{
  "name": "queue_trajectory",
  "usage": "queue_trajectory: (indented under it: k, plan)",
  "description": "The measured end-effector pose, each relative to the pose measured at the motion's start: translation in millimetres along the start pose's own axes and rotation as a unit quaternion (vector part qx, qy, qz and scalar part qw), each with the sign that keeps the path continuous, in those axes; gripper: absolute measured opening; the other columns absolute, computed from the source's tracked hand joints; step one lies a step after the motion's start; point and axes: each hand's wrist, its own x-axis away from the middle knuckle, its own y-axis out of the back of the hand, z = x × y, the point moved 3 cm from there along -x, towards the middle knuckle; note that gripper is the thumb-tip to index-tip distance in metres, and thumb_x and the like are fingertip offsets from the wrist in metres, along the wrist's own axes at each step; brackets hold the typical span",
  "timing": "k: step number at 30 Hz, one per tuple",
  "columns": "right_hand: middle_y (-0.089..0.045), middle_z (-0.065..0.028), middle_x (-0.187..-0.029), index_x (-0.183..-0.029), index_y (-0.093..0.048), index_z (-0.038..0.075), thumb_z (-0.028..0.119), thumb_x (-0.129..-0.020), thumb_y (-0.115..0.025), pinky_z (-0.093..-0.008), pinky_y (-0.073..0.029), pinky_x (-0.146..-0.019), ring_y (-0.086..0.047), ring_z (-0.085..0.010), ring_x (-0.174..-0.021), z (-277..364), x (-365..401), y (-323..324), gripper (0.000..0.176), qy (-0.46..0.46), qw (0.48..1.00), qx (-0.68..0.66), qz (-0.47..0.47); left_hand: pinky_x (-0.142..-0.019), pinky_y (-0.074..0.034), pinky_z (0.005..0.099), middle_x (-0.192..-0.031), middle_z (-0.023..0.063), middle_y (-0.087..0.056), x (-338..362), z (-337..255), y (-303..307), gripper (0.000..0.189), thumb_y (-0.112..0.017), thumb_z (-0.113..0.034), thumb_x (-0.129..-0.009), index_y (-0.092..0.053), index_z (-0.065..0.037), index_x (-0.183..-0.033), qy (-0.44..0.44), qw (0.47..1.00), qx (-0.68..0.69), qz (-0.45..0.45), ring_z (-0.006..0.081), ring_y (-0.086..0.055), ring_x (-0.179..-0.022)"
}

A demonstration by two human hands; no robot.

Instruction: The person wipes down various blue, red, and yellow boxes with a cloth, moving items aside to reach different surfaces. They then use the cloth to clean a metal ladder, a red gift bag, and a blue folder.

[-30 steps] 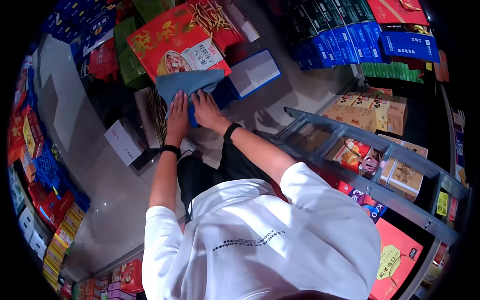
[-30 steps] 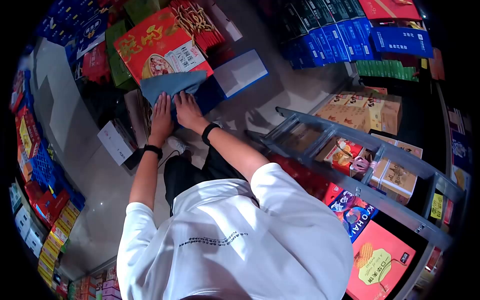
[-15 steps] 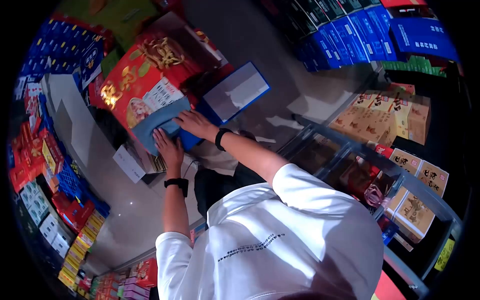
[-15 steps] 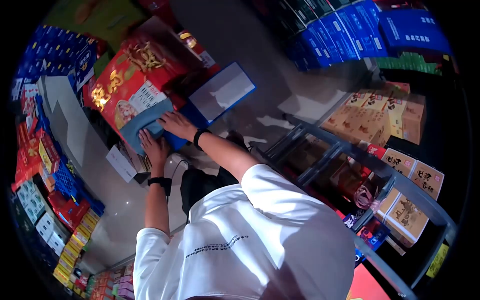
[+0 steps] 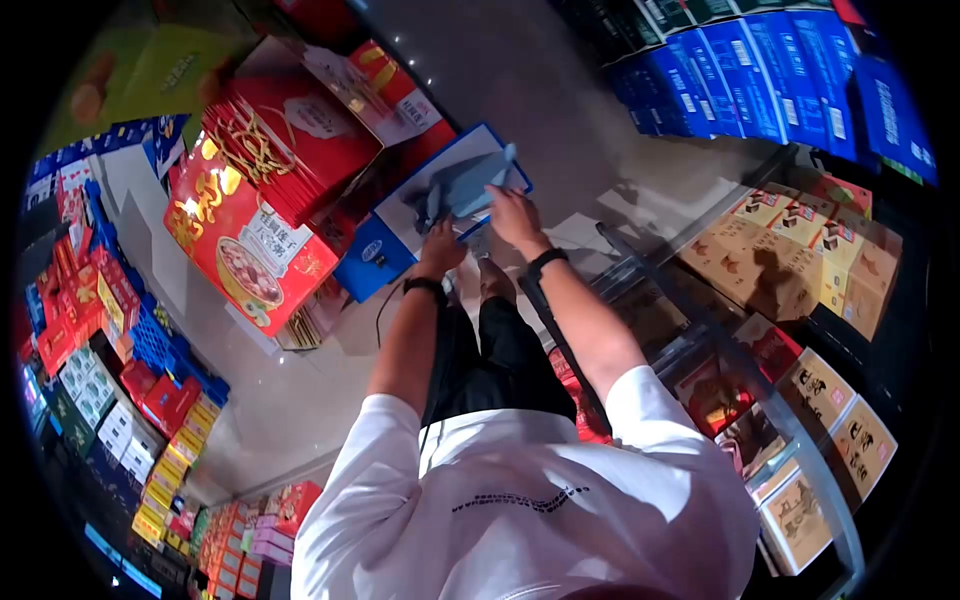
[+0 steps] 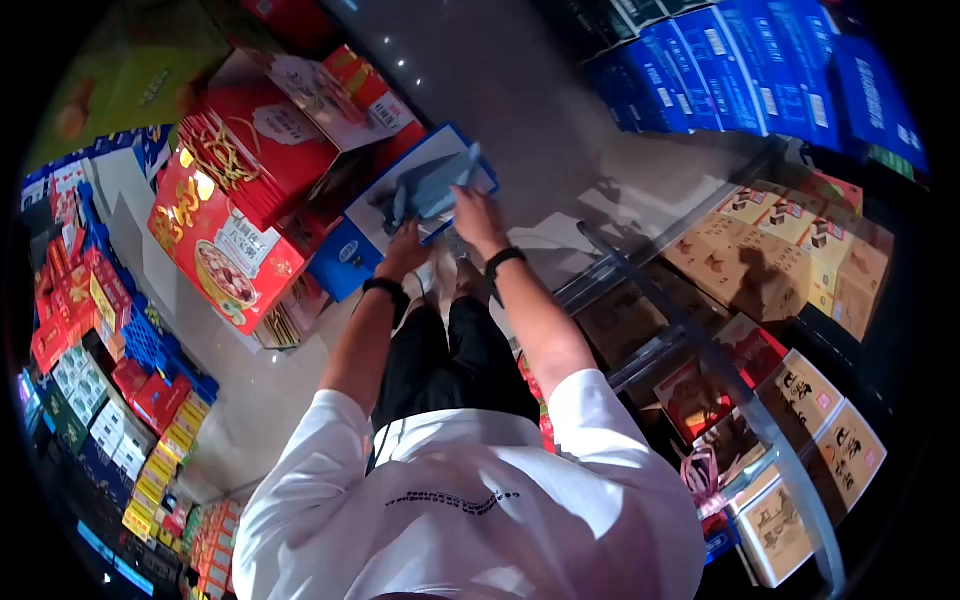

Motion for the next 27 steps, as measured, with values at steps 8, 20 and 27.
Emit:
queue_trajectory:
  k: [8, 20, 27]
  plan:
    - [-0.053, -0.0181, -0.125, -0.121, -0.058, 0.004, 0.018, -0.084, -0.065, -0.0504, -0.044, -0.092, -0.051, -0.0383, -0.115, 0, -6, -20, 0.04, 0.014, 0.995, 0.045, -0.091, -0.118, -0.022, 0.0504, -0.159, 0.0292, -0.017, 13, -29, -13, 0.089, -0.06, -0.031, -0.086, -0.016, 0.006, -0.154, -0.015, 0.953, -0.301, -0.026, 0.0489, -0.022, -0.144]
    - [-0.05, -0.0176, -0.12, -0.119, -0.055, 0.002, 0.008, -0.078, -0.063, -0.0494, -0.052, -0.086, -0.057, -0.0401, -0.104, 69, 27, -102, 0.043, 0.071, 0.993, 0.019, 0.089, -0.102, -0.044, 0.0522, -0.136, 0.0226, -0.048, 33, 93, 22, 0.052, -0.066, -0.023, -0.08, -0.046, -0.008, -0.126, 0.002, 0.997, -0.065, 0.036, 0.0468, -0.051, -0.123]
    - [-0.053, -0.016, -0.121, -0.12, -0.057, 0.008, 0.014, -0.08, -0.065, -0.0507, -0.05, -0.089, -0.055, -0.0396, -0.113, 51, -19, -56, 0.041, -0.009, 0.997, 0.067, 0.033, -0.097, -0.047, 0.0503, -0.122, 0.0258, -0.058, -9, 78, 47, 0.034, -0.061, -0.021, -0.084, -0.057, -0.005, -0.113, -0.067, 0.996, -0.024, -0.061, 0.0446, -0.057, -0.113]
